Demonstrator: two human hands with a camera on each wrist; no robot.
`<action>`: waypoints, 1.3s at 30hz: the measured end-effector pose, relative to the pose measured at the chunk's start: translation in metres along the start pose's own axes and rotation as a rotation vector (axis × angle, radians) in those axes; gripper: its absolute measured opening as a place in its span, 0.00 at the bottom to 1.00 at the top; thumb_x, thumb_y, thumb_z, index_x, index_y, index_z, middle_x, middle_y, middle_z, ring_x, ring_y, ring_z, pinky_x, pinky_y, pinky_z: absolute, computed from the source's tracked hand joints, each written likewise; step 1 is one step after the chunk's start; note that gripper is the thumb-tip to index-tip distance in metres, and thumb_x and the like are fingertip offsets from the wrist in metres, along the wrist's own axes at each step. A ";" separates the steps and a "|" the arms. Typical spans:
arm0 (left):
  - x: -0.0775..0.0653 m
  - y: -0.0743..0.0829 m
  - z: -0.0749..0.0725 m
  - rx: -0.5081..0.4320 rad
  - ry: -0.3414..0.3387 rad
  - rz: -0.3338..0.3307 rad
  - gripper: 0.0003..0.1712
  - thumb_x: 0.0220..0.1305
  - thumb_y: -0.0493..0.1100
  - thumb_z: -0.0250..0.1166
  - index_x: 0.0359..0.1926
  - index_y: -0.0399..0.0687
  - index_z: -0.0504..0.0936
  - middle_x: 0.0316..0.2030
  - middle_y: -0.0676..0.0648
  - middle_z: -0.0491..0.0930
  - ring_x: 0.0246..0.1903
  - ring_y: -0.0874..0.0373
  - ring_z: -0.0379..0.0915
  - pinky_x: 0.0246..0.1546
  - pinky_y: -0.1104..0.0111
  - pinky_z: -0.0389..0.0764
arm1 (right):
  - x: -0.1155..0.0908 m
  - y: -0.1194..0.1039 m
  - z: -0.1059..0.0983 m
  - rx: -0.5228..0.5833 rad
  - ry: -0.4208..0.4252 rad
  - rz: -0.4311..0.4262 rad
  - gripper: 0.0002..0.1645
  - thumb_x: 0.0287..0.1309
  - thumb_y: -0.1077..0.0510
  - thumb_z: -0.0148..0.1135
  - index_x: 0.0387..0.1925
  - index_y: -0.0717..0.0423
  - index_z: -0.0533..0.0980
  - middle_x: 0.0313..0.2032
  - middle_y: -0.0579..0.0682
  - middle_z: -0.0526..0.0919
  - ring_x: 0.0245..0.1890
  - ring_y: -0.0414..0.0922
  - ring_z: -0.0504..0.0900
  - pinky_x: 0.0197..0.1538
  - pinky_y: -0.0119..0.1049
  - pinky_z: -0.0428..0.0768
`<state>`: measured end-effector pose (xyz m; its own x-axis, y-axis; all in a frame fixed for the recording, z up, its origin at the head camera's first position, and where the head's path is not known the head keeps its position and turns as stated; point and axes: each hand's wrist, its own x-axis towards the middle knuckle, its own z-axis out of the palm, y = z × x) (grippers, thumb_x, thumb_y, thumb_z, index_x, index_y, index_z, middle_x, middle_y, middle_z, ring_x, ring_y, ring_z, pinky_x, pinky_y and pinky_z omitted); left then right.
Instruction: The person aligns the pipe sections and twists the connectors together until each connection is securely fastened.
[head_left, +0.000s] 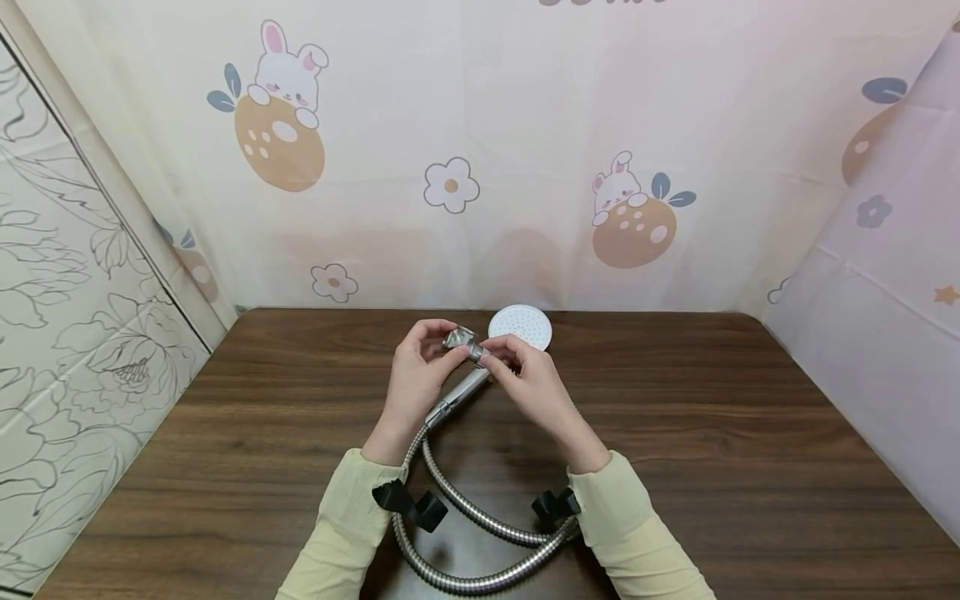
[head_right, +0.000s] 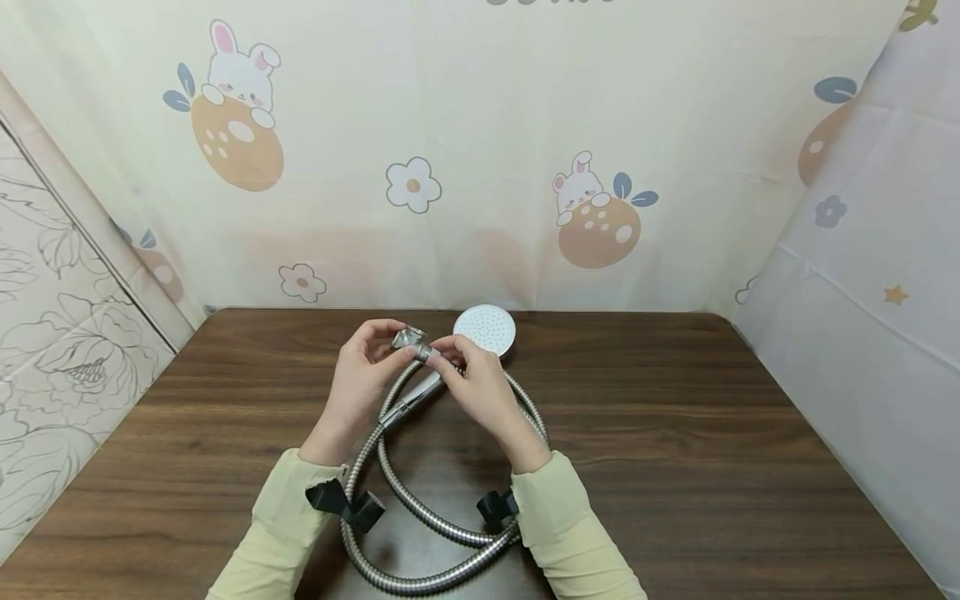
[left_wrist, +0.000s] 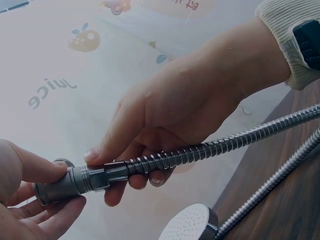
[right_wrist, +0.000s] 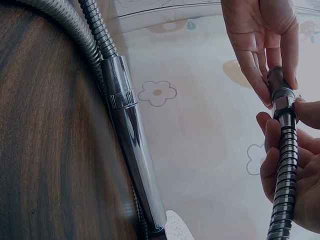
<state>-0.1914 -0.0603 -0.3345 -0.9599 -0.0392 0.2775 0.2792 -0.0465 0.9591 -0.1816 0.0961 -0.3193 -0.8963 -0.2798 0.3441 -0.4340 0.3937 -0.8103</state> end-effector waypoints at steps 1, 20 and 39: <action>0.000 0.000 0.000 0.001 -0.001 0.000 0.17 0.54 0.31 0.64 0.46 0.38 0.73 0.44 0.42 0.74 0.38 0.56 0.74 0.38 0.73 0.77 | 0.000 -0.001 0.000 -0.003 -0.004 0.001 0.12 0.60 0.62 0.54 0.45 0.64 0.74 0.35 0.59 0.82 0.29 0.43 0.78 0.33 0.30 0.76; 0.000 0.001 0.002 0.009 0.006 -0.009 0.17 0.53 0.30 0.64 0.45 0.38 0.74 0.44 0.42 0.76 0.38 0.57 0.75 0.38 0.74 0.76 | 0.008 0.034 0.004 0.016 -0.038 0.010 0.20 0.50 0.55 0.66 0.43 0.54 0.70 0.34 0.47 0.84 0.37 0.40 0.79 0.41 0.35 0.72; 0.000 0.004 0.003 0.021 0.019 -0.012 0.17 0.52 0.30 0.64 0.45 0.37 0.73 0.43 0.42 0.75 0.36 0.59 0.74 0.36 0.75 0.76 | 0.008 0.029 0.002 0.035 -0.028 0.000 0.18 0.57 0.54 0.60 0.49 0.52 0.71 0.41 0.51 0.78 0.29 0.42 0.76 0.29 0.30 0.71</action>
<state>-0.1908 -0.0577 -0.3306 -0.9626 -0.0574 0.2649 0.2667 -0.0265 0.9634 -0.2016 0.1036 -0.3412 -0.8931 -0.3047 0.3308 -0.4301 0.3631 -0.8266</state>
